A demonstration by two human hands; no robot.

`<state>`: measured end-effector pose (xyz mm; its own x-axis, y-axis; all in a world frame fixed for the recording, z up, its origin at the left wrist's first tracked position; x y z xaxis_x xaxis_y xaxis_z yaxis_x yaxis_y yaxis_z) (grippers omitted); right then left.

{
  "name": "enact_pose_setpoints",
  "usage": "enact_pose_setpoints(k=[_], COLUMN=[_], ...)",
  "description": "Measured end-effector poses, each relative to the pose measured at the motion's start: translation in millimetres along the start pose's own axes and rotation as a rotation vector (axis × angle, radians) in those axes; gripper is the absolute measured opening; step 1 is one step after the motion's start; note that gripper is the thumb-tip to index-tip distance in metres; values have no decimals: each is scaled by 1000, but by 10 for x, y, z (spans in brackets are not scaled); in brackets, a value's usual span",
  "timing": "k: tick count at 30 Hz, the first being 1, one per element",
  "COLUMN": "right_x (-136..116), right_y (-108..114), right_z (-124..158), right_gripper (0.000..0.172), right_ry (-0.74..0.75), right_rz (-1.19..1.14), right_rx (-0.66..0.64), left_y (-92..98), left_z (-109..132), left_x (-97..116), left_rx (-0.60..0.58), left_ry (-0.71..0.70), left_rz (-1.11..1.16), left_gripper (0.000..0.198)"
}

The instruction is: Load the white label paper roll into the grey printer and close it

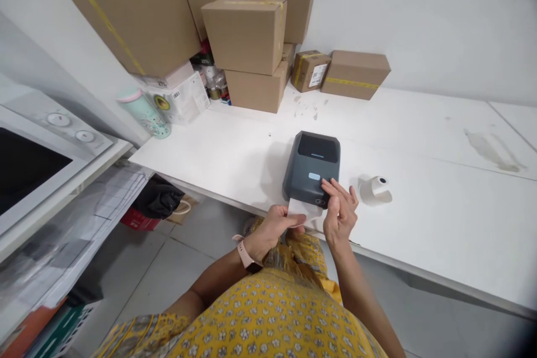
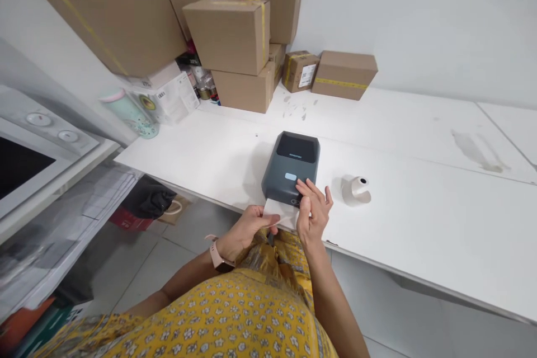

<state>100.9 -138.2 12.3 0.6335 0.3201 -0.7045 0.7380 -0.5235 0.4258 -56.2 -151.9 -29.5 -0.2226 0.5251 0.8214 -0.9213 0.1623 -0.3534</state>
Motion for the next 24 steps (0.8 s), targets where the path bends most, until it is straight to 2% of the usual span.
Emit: enact_pose_setpoints(k=[4,9,12,15,18,21,24], right_x=[-28,-58,-68,-85,-132,-179,-177], right_y=[1,-32,-55,-54,-61,-110,-167], right_z=[-9,-128,-208,-260,-294,-335,-376], right_gripper=[33,38,39,38,36,28,18], right_ry=[61,153,203,222,260,321,361], right_rz=[-5,147,274,319,370,410,393], right_rx=[14,-89,-161,-169,-112,-63,-73], left_y=[32,86,154,308,405,356,212], left_z=[-30,-56,0,67,107,72,-40], left_x=[-96,-66,51,219,413,567,638], left_rx=[10,-35,-30,151,308,317,248], left_ry=[-22,-134,-220,-331,-521,-688,-737], left_rz=[4,-163,-312,-445,-514,-554,-565], left_gripper=[44,47,42,40,43,50,65])
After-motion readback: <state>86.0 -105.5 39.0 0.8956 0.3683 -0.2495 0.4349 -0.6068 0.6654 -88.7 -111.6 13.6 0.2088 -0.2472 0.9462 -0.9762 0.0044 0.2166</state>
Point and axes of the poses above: each hand's wrist, its own z-axis away from the middle knuckle, its own y-axis out of the back of the hand, x = y × z, the point moved 5 cm from there along -z, towards the middle knuckle, and after that the axes turned 3 degrees about z, right-handed, at the moved point
